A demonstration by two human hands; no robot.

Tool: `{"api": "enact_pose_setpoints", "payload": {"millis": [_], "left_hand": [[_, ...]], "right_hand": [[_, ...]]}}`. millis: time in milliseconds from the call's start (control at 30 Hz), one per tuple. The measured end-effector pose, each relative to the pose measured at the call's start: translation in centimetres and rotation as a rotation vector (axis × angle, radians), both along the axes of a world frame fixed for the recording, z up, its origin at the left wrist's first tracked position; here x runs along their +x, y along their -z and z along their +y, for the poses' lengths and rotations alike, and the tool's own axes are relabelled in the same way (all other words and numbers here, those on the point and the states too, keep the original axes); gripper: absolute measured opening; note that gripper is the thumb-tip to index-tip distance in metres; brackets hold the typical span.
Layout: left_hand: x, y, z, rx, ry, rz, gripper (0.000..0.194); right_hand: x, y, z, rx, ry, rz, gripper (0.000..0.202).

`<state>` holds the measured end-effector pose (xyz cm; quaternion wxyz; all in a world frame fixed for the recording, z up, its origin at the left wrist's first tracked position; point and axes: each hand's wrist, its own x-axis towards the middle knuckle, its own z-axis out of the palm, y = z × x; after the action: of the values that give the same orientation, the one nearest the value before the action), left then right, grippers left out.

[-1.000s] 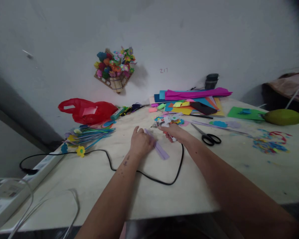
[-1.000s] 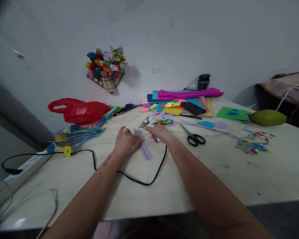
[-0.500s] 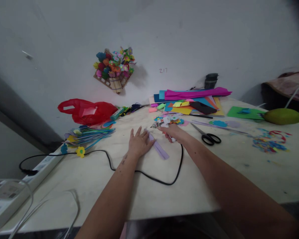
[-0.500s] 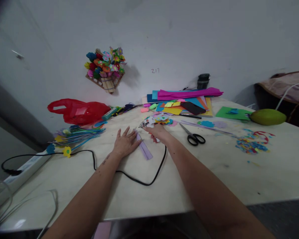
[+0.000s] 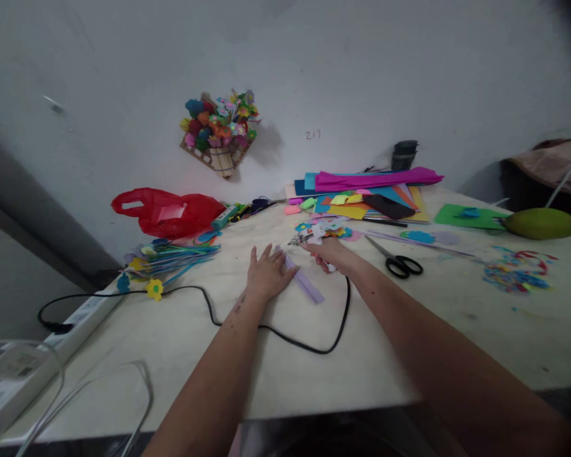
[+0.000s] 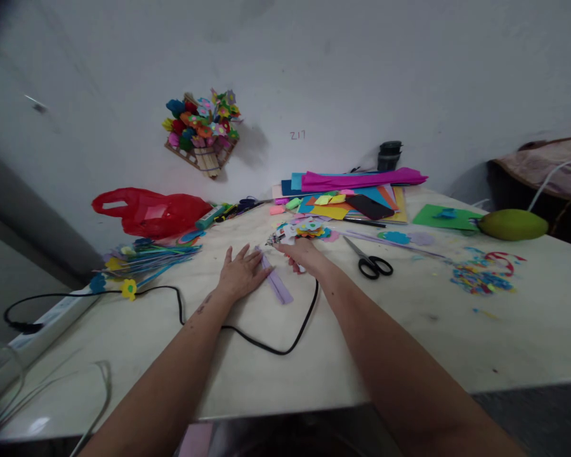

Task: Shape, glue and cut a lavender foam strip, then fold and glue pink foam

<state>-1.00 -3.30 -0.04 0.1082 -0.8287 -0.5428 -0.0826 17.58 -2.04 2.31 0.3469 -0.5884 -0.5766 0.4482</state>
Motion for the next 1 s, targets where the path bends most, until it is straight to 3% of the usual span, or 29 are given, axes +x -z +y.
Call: {"api": "enact_pose_setpoints", "payload": {"millis": [233, 1000], "left_hand": [[0.2, -0.3, -0.1, -0.031, -0.030, -0.016, 0.065], [-0.2, 0.6, 1.2, -0.003, -0.014, -0.060, 0.058]], "right_hand": [[0.0, 0.1, 0.0, 0.008, -0.003, -0.003, 0.037], [-0.1, 0.4, 0.2, 0.045, 0.029, -0.009, 0.033]]}}
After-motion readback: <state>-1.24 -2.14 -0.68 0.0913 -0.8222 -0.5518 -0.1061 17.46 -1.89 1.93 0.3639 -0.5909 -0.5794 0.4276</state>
